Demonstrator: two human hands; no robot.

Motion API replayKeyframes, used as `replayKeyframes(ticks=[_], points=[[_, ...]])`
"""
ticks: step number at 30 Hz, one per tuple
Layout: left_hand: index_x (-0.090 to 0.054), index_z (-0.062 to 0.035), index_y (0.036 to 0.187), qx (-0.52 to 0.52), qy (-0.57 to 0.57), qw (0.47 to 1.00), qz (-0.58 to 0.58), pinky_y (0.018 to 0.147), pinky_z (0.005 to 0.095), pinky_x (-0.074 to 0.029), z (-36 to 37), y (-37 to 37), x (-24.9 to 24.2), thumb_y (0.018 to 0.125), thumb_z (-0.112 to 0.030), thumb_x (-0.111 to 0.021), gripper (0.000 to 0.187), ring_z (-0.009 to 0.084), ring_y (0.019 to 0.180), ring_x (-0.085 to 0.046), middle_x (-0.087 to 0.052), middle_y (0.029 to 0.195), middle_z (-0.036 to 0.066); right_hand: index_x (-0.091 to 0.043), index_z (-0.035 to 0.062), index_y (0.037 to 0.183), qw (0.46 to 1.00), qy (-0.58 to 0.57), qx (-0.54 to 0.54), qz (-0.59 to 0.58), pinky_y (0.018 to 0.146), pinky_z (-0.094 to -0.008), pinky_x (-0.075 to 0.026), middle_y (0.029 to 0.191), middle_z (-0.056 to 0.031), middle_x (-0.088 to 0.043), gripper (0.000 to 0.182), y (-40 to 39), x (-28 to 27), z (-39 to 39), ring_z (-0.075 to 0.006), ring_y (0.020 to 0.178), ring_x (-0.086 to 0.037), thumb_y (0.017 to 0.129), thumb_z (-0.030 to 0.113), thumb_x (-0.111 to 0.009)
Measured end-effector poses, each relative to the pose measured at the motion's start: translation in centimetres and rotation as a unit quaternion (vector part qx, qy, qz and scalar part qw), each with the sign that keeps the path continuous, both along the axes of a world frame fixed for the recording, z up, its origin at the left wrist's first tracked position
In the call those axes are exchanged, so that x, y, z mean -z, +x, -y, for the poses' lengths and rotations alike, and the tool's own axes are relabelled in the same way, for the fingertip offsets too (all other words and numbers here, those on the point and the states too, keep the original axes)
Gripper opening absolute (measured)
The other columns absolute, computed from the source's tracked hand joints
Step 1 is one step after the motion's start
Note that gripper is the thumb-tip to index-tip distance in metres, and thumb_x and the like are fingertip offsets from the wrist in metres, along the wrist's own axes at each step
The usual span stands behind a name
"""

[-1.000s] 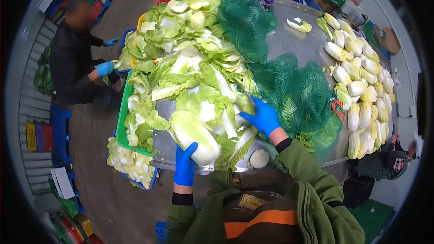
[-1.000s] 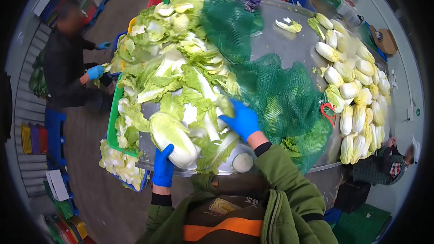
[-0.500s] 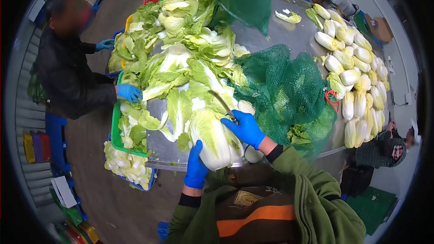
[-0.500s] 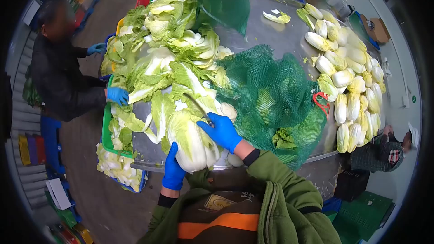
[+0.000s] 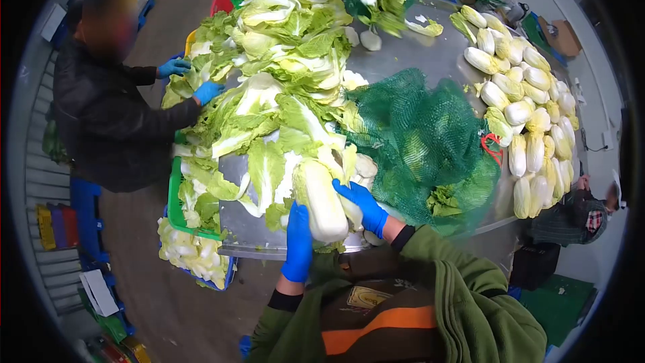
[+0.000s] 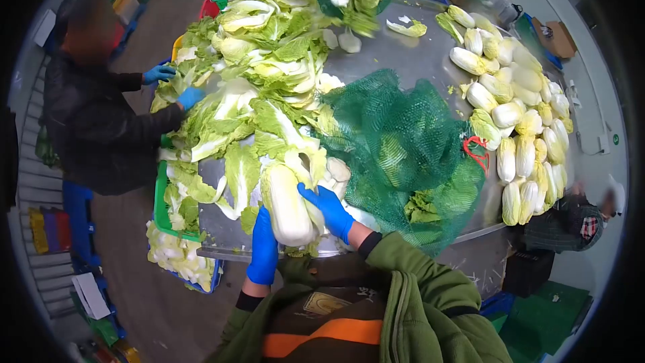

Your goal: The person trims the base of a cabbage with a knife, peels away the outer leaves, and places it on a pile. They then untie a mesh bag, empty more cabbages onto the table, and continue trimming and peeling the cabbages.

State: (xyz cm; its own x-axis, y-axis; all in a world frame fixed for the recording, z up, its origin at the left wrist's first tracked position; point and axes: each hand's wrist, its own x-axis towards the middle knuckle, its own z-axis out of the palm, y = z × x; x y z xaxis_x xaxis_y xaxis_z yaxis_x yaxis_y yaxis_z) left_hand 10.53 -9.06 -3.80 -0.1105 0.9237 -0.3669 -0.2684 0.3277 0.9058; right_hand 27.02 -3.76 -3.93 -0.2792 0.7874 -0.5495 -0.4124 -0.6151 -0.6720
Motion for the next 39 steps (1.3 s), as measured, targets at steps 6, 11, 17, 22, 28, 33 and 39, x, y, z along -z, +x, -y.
replayKeyframes(ticks=[6, 11, 17, 22, 28, 33, 39], points=[[-0.041, 0.0028, 0.133, 0.054, -0.084, 0.992, 0.073, 0.091, 0.0320, -0.047, -1.3, -2.1, -2.7, 0.083, -0.011, -0.068, 0.058, 0.0198, 0.106, -0.057, -0.056, 0.121, 0.013, -0.061, -0.0054, 0.101, 0.882, 0.258, -0.088, 0.384, 0.069, -0.0369, -0.049, 0.081, -0.0209, -0.064, 0.041, 0.0, 1.9, 1.4, -0.0282, 0.074, -0.063, 0.082, 0.030, -0.067], [-0.044, 0.0020, 0.132, 0.041, -0.124, 0.982, 0.135, 0.089, 0.0336, -0.048, -0.3, -4.5, -2.6, 0.080, -0.007, -0.069, 0.059, 0.0212, 0.106, -0.058, -0.057, 0.120, 0.013, -0.060, 0.0046, 0.087, 0.809, 0.308, -0.209, 0.454, 0.065, -0.0390, -0.049, 0.076, -0.0192, -0.062, 0.035, 1.6, 0.2, -4.1, -0.0328, 0.071, -0.062, 0.071, 0.032, -0.074], [-0.040, 0.0020, 0.137, 0.108, -0.102, 0.981, 0.127, 0.095, 0.0348, -0.044, 1.6, -6.4, -3.8, 0.078, -0.007, -0.068, 0.065, 0.0231, 0.112, -0.056, -0.055, 0.125, 0.014, -0.061, 0.0014, 0.100, 0.809, 0.280, -0.204, 0.475, 0.077, -0.0406, -0.050, 0.100, -0.0224, -0.064, 0.037, 5.0, 4.2, -13.5, -0.0377, 0.089, -0.063, 0.074, 0.027, -0.067], [-0.040, 0.0021, 0.136, 0.109, -0.070, 0.991, 0.030, 0.097, 0.0340, -0.043, 1.6, -5.4, -4.1, 0.073, -0.005, -0.073, 0.072, 0.0218, 0.115, -0.053, -0.053, 0.127, 0.014, -0.053, 0.0062, 0.125, 0.818, 0.334, -0.222, 0.412, 0.090, -0.0381, -0.047, 0.118, -0.0183, -0.060, 0.070, 2.3, -2.2, -10.4, -0.0323, 0.106, -0.060, 0.068, 0.039, -0.076], [-0.039, 0.0019, 0.137, 0.159, -0.075, 0.980, 0.091, 0.098, 0.0349, -0.042, 1.8, -6.4, -3.4, 0.076, -0.010, -0.071, 0.069, 0.0230, 0.115, -0.053, -0.053, 0.127, 0.014, -0.063, 0.0038, 0.108, 0.825, 0.310, -0.212, 0.423, 0.072, -0.0395, -0.050, 0.089, -0.0186, -0.066, 0.050, -0.4, -0.3, -8.1, -0.0329, 0.080, -0.064, 0.079, 0.043, -0.068], [-0.037, 0.0013, 0.138, -0.030, -0.156, 0.932, 0.327, 0.100, 0.0378, -0.041, 3.7, -6.4, -0.8, 0.081, -0.010, -0.063, 0.064, 0.0257, 0.119, -0.050, -0.049, 0.131, 0.015, -0.063, 0.0023, 0.107, 0.779, 0.280, -0.096, 0.552, 0.062, -0.0332, -0.051, 0.081, -0.0143, -0.066, 0.050, 2.6, 3.6, -7.5, -0.0197, 0.064, -0.062, 0.078, 0.043, -0.070], [-0.037, 0.0008, 0.138, -0.012, -0.036, 0.983, 0.181, 0.099, 0.0374, -0.042, 0.4, -2.5, -3.0, 0.083, -0.007, -0.061, 0.060, 0.0249, 0.118, -0.051, -0.050, 0.130, 0.015, -0.063, 0.0004, 0.103, 0.920, 0.133, -0.253, 0.267, 0.053, -0.0269, -0.049, 0.077, -0.0075, -0.061, 0.059, 0.2, -4.6, -2.9, -0.0108, 0.061, -0.059, 0.073, 0.050, -0.075]])
